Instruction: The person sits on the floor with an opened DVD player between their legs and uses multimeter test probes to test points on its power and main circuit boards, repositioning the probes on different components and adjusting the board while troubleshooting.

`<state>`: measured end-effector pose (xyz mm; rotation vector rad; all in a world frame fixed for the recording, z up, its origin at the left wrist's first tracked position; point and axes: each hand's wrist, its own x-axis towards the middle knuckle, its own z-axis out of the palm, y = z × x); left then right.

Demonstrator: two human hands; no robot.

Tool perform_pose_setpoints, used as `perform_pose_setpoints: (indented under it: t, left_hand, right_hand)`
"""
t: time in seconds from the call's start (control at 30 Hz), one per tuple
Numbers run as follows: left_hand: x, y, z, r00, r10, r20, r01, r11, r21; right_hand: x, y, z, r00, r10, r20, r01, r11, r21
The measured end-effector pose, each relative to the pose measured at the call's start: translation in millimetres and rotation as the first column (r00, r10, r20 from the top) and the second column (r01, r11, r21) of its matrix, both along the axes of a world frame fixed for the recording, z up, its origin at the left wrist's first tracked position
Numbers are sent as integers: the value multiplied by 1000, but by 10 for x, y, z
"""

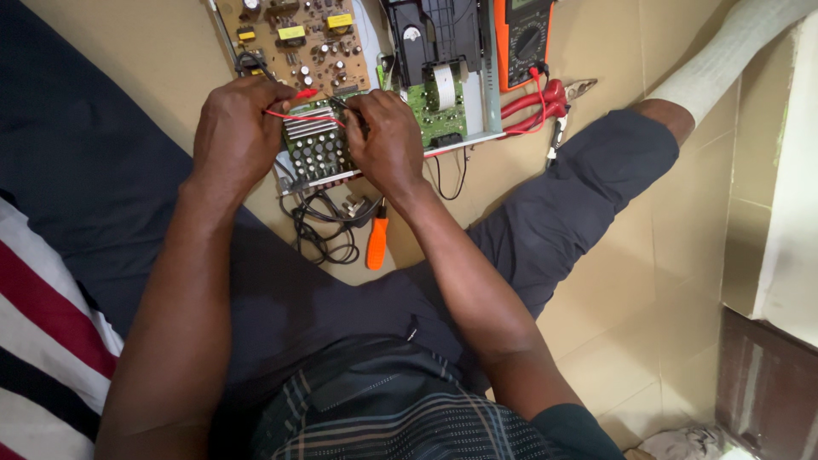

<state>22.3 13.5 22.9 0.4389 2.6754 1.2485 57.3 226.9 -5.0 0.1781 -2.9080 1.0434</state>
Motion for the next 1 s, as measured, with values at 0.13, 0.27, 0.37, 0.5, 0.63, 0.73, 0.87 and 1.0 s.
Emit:
perform_pose_setpoints:
  t: [0.13, 0.27, 0.37, 0.5, 0.63, 0.73, 0.87, 1.0]
  left_hand:
    - [13, -11, -1, 1000, -2, 6, 2, 1000, 19]
    - [10, -19, -24, 1000, -8, -5, 8, 1000, 8]
    - [13, -7, -46, 999, -1, 35, 1, 1000, -1]
    - [11, -18, -56, 999, 0, 44, -1, 1000, 21]
    - [6, -23, -43, 999, -4, 38, 2, 999, 40]
    - [0, -20, -24, 1000, 0, 25, -2, 999, 55]
    - [-3, -10, -12, 1000, 2, 31, -4, 999, 49]
    - [2, -13, -6, 1000, -4, 8, 4, 999, 39]
  right_hand:
    - [19, 5, -17, 1000, 6, -22, -6, 1000, 10]
    - [0, 4, -39, 1000, 11, -2, -11, 1000, 12]
    - [19, 11, -27, 1000, 12, -24, -12, 1000, 10]
    - [33, 9, -6, 999, 7, -49, -8, 1000, -17]
    - [26, 2, 18, 996, -3, -86, 1, 1000, -26]
    - [12, -5, 64, 997, -9, -76, 7, 1000, -24]
    - [11, -18, 183, 997, -20, -78, 16, 999, -49]
    - [93, 31, 352, 995, -12, -95, -3, 987, -158]
